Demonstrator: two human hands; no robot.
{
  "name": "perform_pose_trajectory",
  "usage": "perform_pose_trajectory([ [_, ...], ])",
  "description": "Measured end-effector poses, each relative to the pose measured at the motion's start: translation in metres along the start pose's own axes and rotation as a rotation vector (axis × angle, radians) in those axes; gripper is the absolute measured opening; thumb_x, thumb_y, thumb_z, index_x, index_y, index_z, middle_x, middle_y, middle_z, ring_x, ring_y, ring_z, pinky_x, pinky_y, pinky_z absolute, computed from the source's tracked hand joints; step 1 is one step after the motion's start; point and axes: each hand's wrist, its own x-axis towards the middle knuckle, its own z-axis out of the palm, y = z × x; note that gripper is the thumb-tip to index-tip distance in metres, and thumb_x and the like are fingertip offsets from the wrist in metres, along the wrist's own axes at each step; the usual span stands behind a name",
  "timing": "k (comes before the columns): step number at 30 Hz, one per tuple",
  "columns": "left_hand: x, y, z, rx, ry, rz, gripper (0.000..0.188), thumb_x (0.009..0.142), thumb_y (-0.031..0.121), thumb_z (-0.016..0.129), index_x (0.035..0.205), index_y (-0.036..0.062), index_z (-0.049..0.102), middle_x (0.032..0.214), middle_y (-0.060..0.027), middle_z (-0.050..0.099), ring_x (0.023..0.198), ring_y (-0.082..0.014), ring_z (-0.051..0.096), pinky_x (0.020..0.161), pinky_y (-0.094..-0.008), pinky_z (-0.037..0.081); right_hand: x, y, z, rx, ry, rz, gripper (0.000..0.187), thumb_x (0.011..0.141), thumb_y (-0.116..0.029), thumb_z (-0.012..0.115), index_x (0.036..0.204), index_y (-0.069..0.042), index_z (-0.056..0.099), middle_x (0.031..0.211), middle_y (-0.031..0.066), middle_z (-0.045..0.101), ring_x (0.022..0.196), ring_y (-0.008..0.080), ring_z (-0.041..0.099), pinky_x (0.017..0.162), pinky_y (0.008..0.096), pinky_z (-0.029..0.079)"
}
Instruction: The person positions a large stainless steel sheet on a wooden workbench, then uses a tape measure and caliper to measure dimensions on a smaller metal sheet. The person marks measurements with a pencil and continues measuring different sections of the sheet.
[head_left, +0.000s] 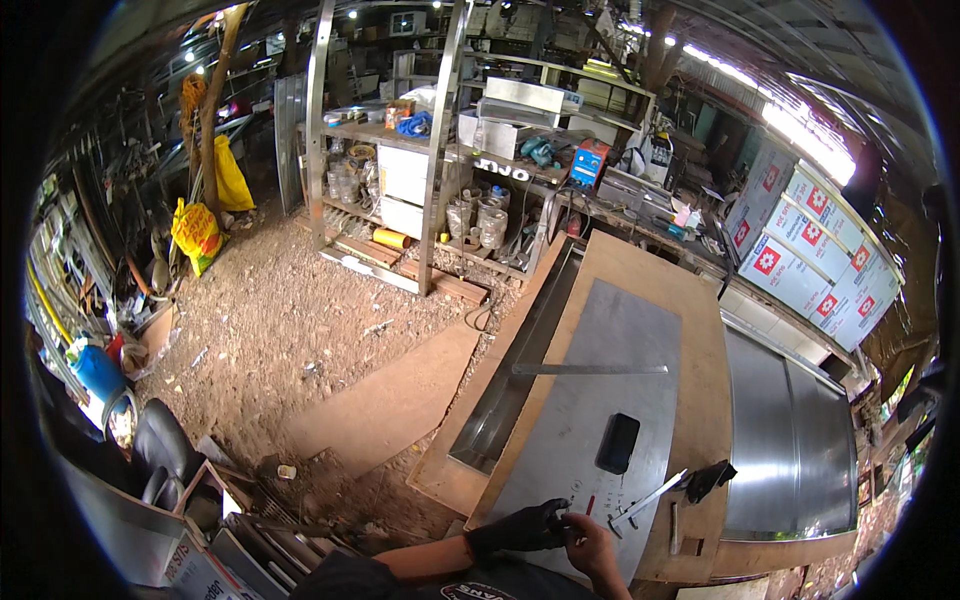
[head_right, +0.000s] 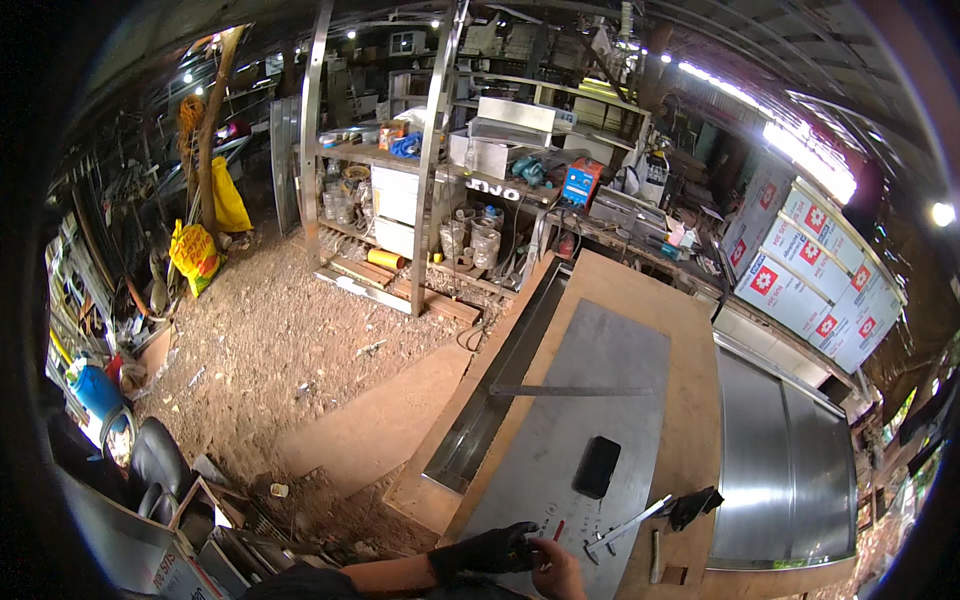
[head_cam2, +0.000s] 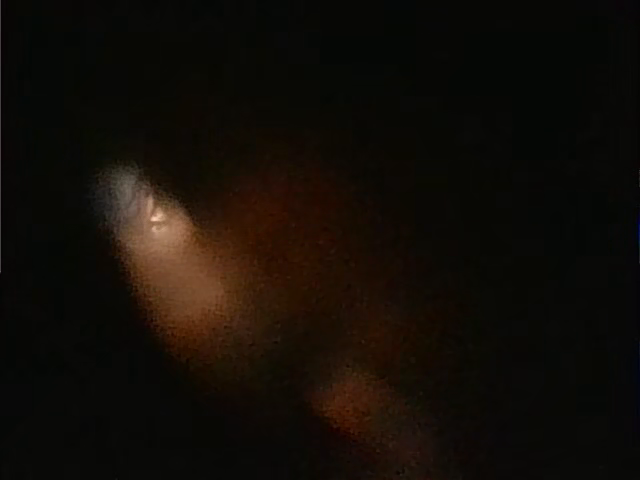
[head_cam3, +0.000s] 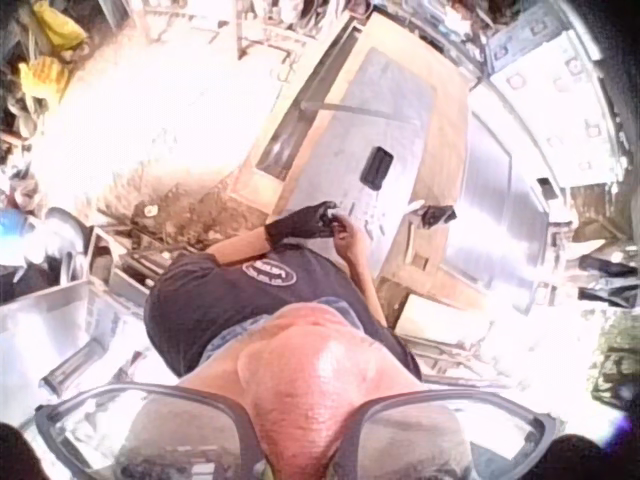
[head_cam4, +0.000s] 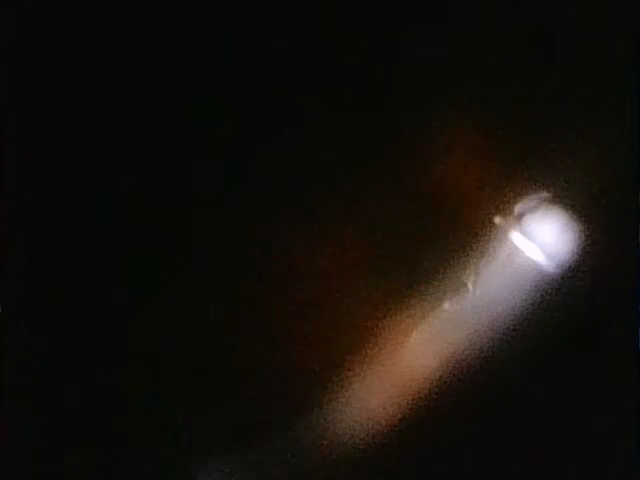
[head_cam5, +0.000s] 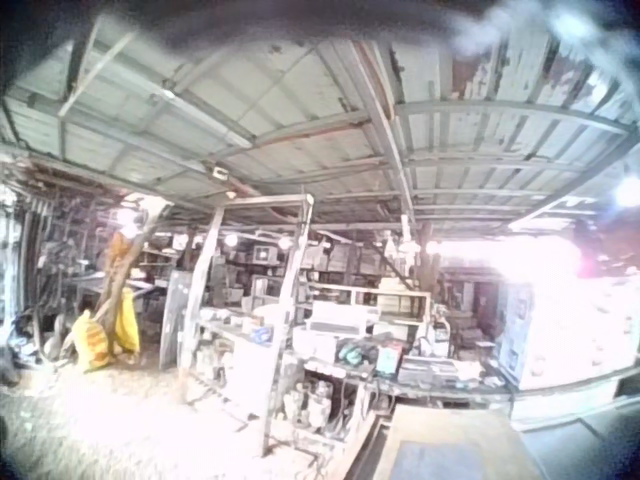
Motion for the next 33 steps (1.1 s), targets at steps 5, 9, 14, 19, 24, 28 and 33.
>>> perform_pose_trajectory([
  [5, -0.007, 0.010, -0.001, -0.029, -0.024, -0.071, 0.073, 0.085, 0.016, 0.077, 0.142, -0.0057, 0.037, 0.096, -0.0176, 0.071, 0.081, -0.0286, 0.070, 0.072, -0.0396, 0.055, 0.005, -0.031, -0.005, 0.022, -0.091, 0.052, 0.028, 0.084, -0.005, 0.069, 0.112, -0.003, 0.070, 0.092, 0.0113, 0.076, 0.078, 0.0187, 0.072, 0.069, 0.0308, 0.056],
  [9, -0.016, -0.003, 0.002, 0.036, -0.016, -0.043, 0.073, 0.082, 0.015, 0.073, 0.142, -0.0072, 0.038, 0.092, -0.0213, 0.071, 0.077, -0.0353, 0.069, 0.068, -0.0433, 0.053, 0.009, -0.042, -0.004, 0.042, -0.132, 0.099, 0.027, 0.083, -0.005, 0.069, 0.110, -0.002, 0.070, 0.093, 0.0099, 0.076, 0.082, 0.0164, 0.073, 0.073, 0.0299, 0.055],
  [14, -0.023, 0.010, 0.010, 0.210, 0.038, -0.124, 0.070, 0.084, 0.024, 0.069, 0.142, -0.0066, 0.045, 0.093, -0.0229, 0.071, 0.084, -0.0376, 0.069, 0.073, -0.0477, 0.054, -0.001, -0.002, 0.010, 0.059, -0.123, 0.087, 0.026, 0.081, -0.014, 0.078, 0.103, -0.002, 0.068, 0.088, 0.0069, 0.075, 0.078, 0.0132, 0.070, 0.070, 0.0286, 0.053],
  [19, -0.019, 0.020, 0.015, 0.479, 0.139, -0.053, 0.061, 0.084, 0.018, 0.070, 0.136, -0.0043, 0.049, 0.093, -0.0193, 0.072, 0.086, -0.0378, 0.068, 0.074, -0.0470, 0.054, 0.009, -0.015, -0.004, 0.181, -0.157, 0.212, 0.035, 0.075, -0.014, 0.085, 0.103, -0.003, 0.066, 0.082, 0.0039, 0.071, 0.077, 0.0116, 0.067, 0.069, 0.0280, 0.051],
  [24, -0.008, 0.048, -0.001, 0.392, 0.050, -0.116, 0.057, 0.084, 0.020, 0.069, 0.133, -0.0017, 0.052, 0.091, -0.0198, 0.071, 0.084, -0.0399, 0.067, 0.073, -0.0500, 0.053, 0.009, -0.018, -0.009, 0.215, -0.109, 0.148, 0.043, 0.074, -0.015, 0.086, 0.109, -0.006, 0.062, 0.086, 0.0023, 0.071, 0.078, 0.0118, 0.066, 0.069, 0.0279, 0.050],
  [28, 0.004, 0.055, 0.012, 0.460, -0.036, -0.071, 0.046, 0.086, 0.016, 0.064, 0.128, -0.0003, 0.056, 0.092, -0.0198, 0.071, 0.088, -0.0411, 0.067, 0.077, -0.0499, 0.053, -0.002, 0.013, -0.012, 0.226, -0.143, 0.105, 0.036, 0.078, -0.005, 0.074, 0.110, -0.004, 0.058, 0.089, 0.0059, 0.067, 0.081, 0.0163, 0.065, 0.074, 0.0310, 0.052],
  [33, 0.018, 0.072, 0.035, 0.400, -0.222, -0.157, 0.037, 0.080, 0.020, 0.069, 0.115, 0.0080, 0.064, 0.102, -0.0170, 0.072, 0.092, -0.0372, 0.069, 0.077, -0.0487, 0.054, -0.020, 0.010, -0.029, 0.475, -0.187, 0.189, 0.032, 0.075, 0.000, 0.069, 0.104, -0.005, 0.056, 0.086, 0.0032, 0.054, 0.084, 0.0151, 0.053, 0.078, 0.0301, 0.046],
])
